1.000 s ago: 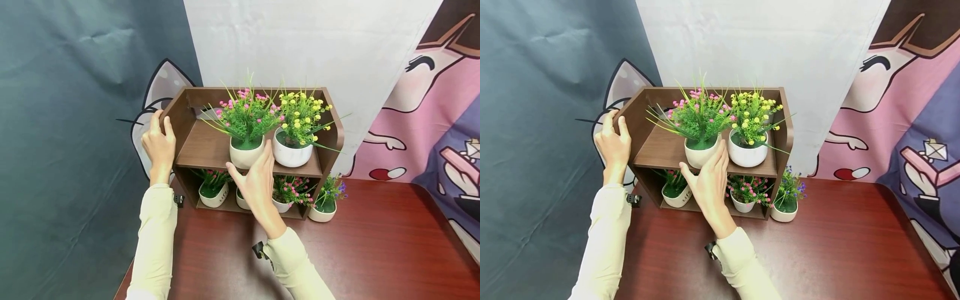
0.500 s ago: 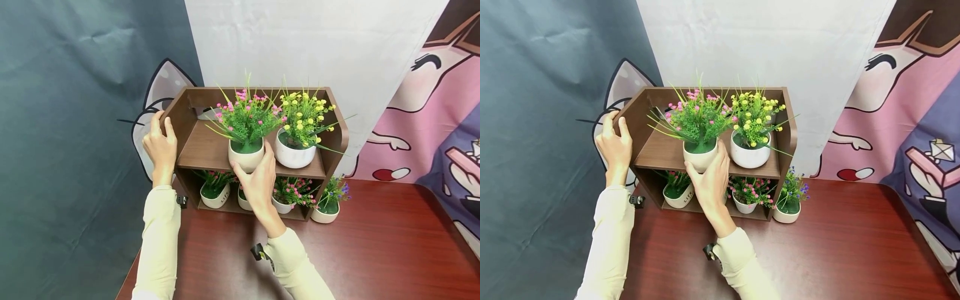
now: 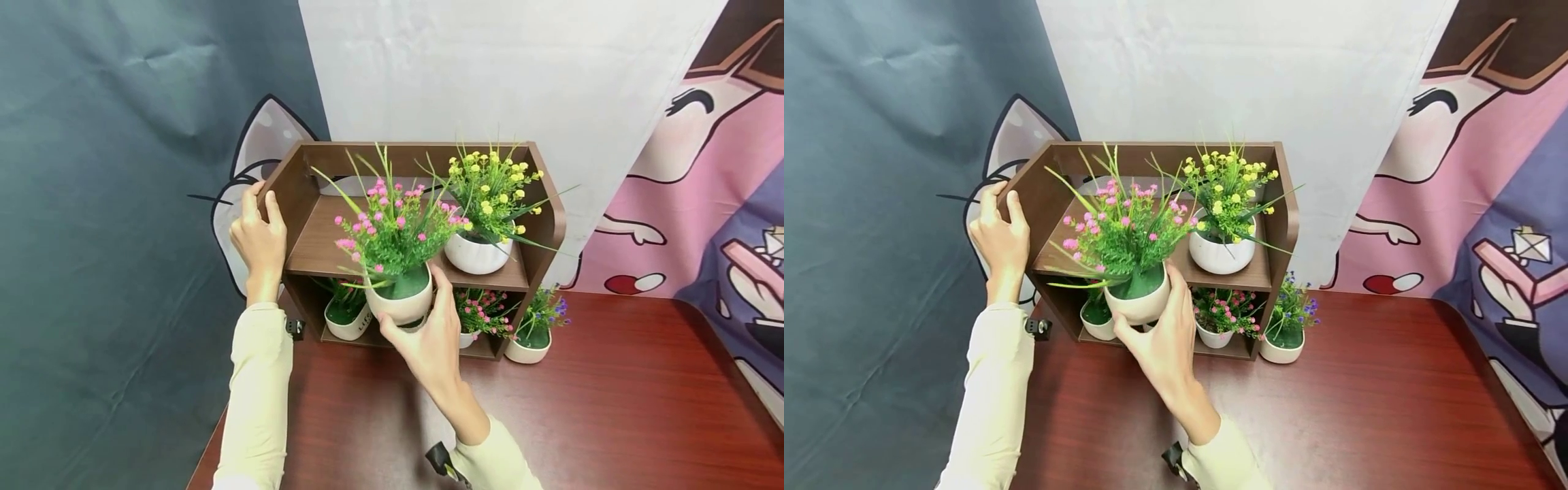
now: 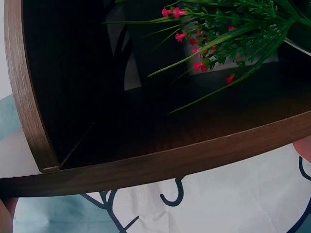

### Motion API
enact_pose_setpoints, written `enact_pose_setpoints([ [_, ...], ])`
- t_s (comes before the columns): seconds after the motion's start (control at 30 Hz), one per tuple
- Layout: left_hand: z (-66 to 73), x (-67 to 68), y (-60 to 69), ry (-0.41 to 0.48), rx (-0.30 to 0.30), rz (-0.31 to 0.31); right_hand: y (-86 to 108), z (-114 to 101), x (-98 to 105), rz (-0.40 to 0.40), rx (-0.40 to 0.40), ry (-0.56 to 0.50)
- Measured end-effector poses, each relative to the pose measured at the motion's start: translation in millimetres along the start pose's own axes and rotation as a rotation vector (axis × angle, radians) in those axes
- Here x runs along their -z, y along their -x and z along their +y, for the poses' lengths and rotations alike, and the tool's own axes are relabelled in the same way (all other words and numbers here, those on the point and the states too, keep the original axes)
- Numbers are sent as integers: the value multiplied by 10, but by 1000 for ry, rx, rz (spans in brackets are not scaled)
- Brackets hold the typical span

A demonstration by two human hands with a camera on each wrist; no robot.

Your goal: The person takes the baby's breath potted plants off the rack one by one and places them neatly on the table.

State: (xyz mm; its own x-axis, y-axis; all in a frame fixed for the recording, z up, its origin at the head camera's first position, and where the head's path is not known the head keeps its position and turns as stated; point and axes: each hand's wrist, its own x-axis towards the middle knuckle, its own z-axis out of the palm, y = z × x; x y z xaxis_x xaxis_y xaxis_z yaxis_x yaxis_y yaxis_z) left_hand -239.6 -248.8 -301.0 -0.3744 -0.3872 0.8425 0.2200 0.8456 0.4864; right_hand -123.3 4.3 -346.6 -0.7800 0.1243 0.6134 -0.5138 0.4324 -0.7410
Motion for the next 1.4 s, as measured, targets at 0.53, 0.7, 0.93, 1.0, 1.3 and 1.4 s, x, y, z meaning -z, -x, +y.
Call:
enact_pose_setpoints([
  [0.53, 52, -16, -15, 6, 7, -10, 576, -12, 465, -67, 51, 57],
  [0.7, 57, -6, 8, 9, 23, -5, 807, 118, 600, -70, 21, 67],
  [0.93, 87, -10, 16, 17, 29, 0, 1131, 448, 840, -82, -1, 38],
  [1.0, 94, -7, 14, 16, 33, -7, 1211, 593, 938, -72, 24, 26],
  [1.3, 62, 60, 23, -4, 32, -8, 1590, 1107, 1411, -15, -10, 7],
  [1.4, 61, 86, 26, -12, 31, -8, 1782, 1310, 1524, 25, -129, 13],
])
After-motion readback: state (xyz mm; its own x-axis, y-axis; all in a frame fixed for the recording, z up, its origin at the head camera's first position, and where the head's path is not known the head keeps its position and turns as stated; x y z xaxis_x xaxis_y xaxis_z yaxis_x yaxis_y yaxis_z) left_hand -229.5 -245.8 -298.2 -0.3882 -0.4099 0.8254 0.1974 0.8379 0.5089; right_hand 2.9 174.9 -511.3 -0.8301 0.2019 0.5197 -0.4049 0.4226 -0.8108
